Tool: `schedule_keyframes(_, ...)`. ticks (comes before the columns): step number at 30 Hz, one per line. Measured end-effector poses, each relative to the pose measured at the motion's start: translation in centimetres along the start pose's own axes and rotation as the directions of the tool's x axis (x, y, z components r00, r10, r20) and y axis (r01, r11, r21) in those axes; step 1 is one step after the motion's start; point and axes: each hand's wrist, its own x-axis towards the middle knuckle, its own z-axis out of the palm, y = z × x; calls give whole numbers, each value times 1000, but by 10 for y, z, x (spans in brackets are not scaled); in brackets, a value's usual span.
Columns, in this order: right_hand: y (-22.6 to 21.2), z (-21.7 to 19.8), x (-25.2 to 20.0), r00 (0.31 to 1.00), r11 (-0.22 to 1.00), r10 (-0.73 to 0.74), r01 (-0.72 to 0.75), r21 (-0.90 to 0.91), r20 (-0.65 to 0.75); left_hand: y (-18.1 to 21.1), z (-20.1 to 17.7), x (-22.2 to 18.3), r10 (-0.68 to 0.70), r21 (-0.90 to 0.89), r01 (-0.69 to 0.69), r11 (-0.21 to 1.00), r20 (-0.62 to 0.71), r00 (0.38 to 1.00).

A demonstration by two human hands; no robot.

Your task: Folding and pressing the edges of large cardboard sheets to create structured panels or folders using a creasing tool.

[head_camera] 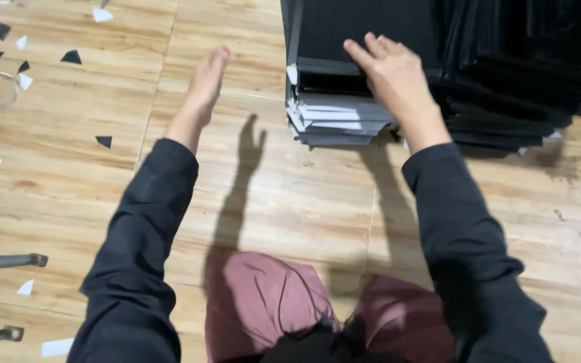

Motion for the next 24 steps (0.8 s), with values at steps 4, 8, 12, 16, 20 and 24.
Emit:
schedule_keyframes(4,-8,4,-10,999,997,-31,31,-65,10,-56,26,-3,131,150,-129,980,-1,991)
schedule_keyframes(8,-17,9,-12,1000,1000,16,-16,-24,22,-64,88,0,300,159,-317,935,119,946)
schedule_keyframes(12,-15,0,-3,967,997,24,-43,69,252,-35,136,-31,229,-280,-190,941,116,967)
schedule_keyframes(16,-10,-33,22,672,888,32,-359,288,740,4,141,-55,-65,-281,103,954,142,988)
schedule_keyframes(20,15,-6,-17,930,805,82,-274,527,358,12,137,-53,-129,-279,177,944,180,975)
schedule_keyframes(24,17,13,-50,618,421,709,-758,498,341,21,140,-48,-202,-361,227,905,105,974)
